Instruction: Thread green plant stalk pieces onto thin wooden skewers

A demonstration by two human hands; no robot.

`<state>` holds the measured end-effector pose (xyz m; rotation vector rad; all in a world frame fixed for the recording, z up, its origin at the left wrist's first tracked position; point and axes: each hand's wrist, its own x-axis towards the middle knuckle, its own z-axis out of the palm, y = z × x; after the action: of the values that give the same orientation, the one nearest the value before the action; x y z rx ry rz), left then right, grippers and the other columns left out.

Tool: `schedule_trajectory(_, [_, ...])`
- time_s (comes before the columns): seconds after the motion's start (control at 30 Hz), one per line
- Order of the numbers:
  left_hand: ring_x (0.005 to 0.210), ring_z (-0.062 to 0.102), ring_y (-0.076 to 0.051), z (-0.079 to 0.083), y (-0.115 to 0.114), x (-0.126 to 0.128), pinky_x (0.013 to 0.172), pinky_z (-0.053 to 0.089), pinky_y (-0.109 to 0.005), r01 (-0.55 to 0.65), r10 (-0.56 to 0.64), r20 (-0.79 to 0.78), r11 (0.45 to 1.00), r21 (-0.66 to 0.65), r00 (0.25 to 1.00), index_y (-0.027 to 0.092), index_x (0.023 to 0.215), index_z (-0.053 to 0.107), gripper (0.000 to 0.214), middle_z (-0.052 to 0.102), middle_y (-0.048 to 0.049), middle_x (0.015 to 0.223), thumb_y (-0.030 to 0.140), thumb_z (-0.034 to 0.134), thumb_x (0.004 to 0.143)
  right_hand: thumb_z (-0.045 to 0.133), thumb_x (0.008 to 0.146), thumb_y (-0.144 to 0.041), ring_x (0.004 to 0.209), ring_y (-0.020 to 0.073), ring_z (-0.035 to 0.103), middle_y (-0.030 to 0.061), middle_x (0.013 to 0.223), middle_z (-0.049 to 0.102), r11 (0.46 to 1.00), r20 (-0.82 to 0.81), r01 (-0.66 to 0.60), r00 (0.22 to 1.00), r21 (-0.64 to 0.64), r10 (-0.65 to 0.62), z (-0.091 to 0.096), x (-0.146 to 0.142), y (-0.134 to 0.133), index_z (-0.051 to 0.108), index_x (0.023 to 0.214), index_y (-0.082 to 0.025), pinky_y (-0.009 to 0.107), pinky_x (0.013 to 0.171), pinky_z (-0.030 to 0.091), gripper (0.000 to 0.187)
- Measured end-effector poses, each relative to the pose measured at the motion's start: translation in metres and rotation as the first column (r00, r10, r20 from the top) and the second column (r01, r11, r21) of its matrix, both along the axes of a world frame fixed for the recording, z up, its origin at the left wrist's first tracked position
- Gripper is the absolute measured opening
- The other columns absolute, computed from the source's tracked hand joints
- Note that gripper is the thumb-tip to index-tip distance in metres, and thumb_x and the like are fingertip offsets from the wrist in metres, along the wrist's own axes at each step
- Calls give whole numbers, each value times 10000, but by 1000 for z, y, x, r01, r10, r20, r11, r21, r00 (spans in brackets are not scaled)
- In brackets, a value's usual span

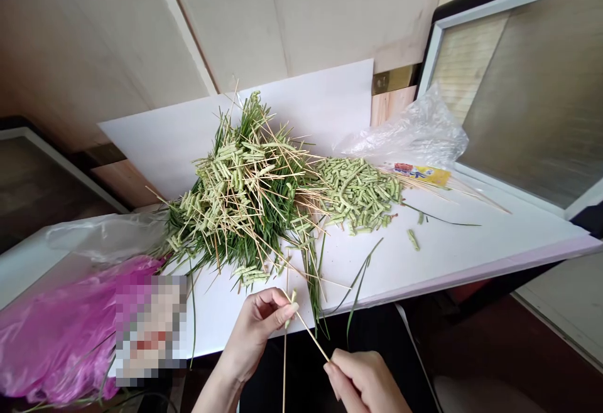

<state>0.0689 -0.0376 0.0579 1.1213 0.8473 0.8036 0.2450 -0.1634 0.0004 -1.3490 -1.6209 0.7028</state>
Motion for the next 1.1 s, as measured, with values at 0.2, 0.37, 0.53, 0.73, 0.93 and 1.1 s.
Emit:
schedule_trajectory(0.2, [596, 501, -103, 2, -13, 11, 613, 382, -237, 90, -86, 70, 994, -67, 994, 150, 667, 664, 386, 643, 0, 630, 400, 957, 645, 685, 821, -779, 505, 93, 180, -79, 551, 221, 782, -836, -466, 536, -414, -123, -1, 6, -2, 377, 628, -216, 281, 528, 176, 671])
schedule_trajectory(0.37, [599, 480, -104, 5, -20, 18, 628, 389, -245, 90, -87, 53, 993, -71, 995, 156, 676, 653, 410, 606, 17, 623, 404, 972, 608, 707, 864, -715, 460, 74, 156, -93, 480, 213, 814, -891, -485, 446, -320, -85, -7, 2, 1, 370, 616, -207, 277, 499, 136, 658])
schedule_trajectory(0.53, [671, 518, -137, 7, -2, 0, 680, 406, -265, 206, -200, -103, 977, 53, 974, 155, 737, 672, 375, 632, -13, 700, 473, 870, 750, 620, 874, -809, 463, 58, 188, -73, 565, 321, 849, -705, -309, 702, -428, -100, -10, 2, 5, 430, 640, -191, 265, 470, 79, 688])
schedule_trajectory(0.73, [829, 569, -193, 15, 13, -24, 765, 405, -287, 165, -88, -290, 952, 256, 953, 178, 898, 741, 304, 683, -52, 870, 478, 768, 860, 492, 929, -830, 359, 46, 173, -104, 450, 269, 857, -647, -333, 763, -392, 1, -22, 3, 6, 447, 657, -201, 256, 425, 111, 687])
schedule_trajectory(0.93, [804, 568, -176, 6, 4, -9, 758, 419, -277, 221, -208, -120, 969, 108, 971, 171, 836, 738, 269, 692, -53, 882, 429, 816, 825, 543, 934, -789, 388, 43, 168, -95, 507, 323, 828, -704, -386, 710, -406, -15, -27, 1, 5, 435, 663, -198, 261, 445, 110, 659])
schedule_trajectory(1.1, [751, 522, -141, -1, 1, 0, 732, 411, -258, 202, -198, -68, 977, 66, 978, 157, 786, 715, 270, 642, -25, 809, 392, 847, 802, 611, 937, -721, 402, 57, 155, -113, 445, 269, 829, -791, -401, 606, -391, -80, -22, -1, 5, 444, 660, -203, 257, 473, 126, 611])
